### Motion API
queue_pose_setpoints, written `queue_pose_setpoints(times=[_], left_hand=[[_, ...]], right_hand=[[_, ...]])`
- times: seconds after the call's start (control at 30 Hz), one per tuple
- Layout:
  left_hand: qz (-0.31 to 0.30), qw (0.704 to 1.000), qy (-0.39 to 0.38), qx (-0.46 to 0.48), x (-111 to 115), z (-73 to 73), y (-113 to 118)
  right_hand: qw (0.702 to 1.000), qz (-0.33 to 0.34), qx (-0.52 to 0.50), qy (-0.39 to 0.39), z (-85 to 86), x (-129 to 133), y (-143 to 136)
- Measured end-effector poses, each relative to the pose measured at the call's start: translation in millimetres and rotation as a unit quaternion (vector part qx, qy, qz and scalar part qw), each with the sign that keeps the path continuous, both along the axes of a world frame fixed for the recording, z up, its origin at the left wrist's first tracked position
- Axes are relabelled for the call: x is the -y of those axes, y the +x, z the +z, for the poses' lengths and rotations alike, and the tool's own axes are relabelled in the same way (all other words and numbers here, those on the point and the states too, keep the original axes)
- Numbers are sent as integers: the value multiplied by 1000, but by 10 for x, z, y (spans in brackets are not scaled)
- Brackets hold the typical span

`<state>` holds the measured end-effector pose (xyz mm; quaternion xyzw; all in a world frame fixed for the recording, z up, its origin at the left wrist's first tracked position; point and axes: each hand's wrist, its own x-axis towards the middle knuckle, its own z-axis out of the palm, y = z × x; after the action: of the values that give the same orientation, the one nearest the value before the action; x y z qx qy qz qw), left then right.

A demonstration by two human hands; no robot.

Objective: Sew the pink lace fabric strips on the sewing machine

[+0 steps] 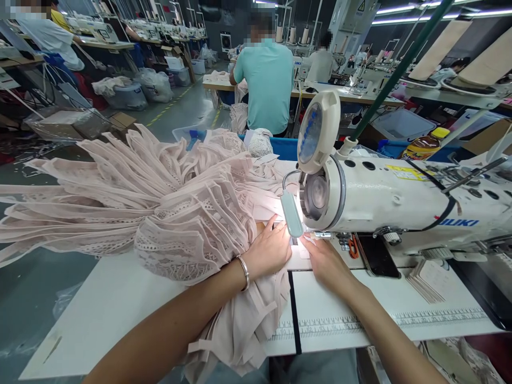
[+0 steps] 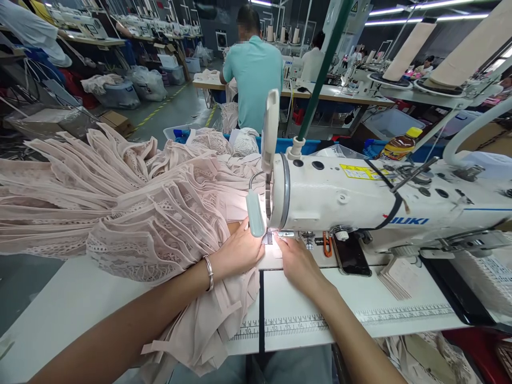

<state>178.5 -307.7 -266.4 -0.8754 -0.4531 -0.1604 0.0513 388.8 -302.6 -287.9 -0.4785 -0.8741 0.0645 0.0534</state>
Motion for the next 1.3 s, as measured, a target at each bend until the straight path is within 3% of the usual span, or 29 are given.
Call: queue_pose_setpoints(times=[0.37,0.67,0.83,0.97,1.13,1.23,1.3], left_hand=[[-5,1000,7,1,-9,-32,1],[44,999,-12,-4,25,118,18],[119,992,-26,-31,14,125,69],[101,991,-39,-75,29,117,72],[105,988,0,-109,200,375,25],[58,985,-29,-162,362,565,-33],[49,980,-53,-186,454,606,-85]], right_hand=[[1000,-13,-6,-13,11,-19,0],[990,-17,44,130,39,64,-123],[996,-48,53,54,56,0,-171],[995,-76,43,38,114,14,-166],[961,-219,-19,166,242,83,-16],[941,-289,-37,171,264,21,149],[947,-282,-50,146,240,-54,242]])
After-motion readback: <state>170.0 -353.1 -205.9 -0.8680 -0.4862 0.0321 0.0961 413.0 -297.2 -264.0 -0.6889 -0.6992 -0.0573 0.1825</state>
